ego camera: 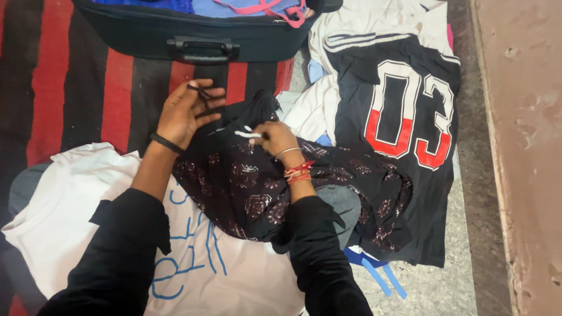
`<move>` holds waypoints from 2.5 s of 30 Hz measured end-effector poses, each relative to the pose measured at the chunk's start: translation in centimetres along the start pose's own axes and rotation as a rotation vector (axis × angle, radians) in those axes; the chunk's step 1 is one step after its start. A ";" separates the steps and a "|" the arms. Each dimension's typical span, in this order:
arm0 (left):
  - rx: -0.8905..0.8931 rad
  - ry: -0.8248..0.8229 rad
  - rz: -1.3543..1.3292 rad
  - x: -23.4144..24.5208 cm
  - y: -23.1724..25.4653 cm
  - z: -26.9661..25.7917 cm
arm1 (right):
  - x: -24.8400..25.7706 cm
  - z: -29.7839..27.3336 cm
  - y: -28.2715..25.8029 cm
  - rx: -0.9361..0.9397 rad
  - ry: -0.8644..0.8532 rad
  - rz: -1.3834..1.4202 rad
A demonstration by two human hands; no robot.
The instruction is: The person folds clothes including a white shirt, a black patterned top, and a jersey, then places them into a suitcase.
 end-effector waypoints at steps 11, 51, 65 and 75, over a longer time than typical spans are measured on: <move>0.078 0.255 0.157 4.6 -2.3 -0.5 | 1.5 0.0 4.4 -0.290 0.595 0.681; 0.037 -0.187 0.230 -1.4 -2.8 -3.0 | -2.1 0.8 -2.8 0.258 -0.064 0.216; -0.593 0.586 1.003 3.8 -5.0 -4.1 | -4.1 1.0 2.9 -0.121 0.095 0.663; -0.312 0.444 1.024 -4.2 -9.3 -3.6 | -4.1 1.1 2.4 -0.179 0.005 0.733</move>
Point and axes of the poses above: each hand's wrist, its own z-axis towards the middle knuckle, its own x-axis out of the back of the hand, y = z × x, the point moved 3 cm from there along z, towards the middle knuckle, and after that the axes turned 9 degrees about z, right-handed, at the moved point
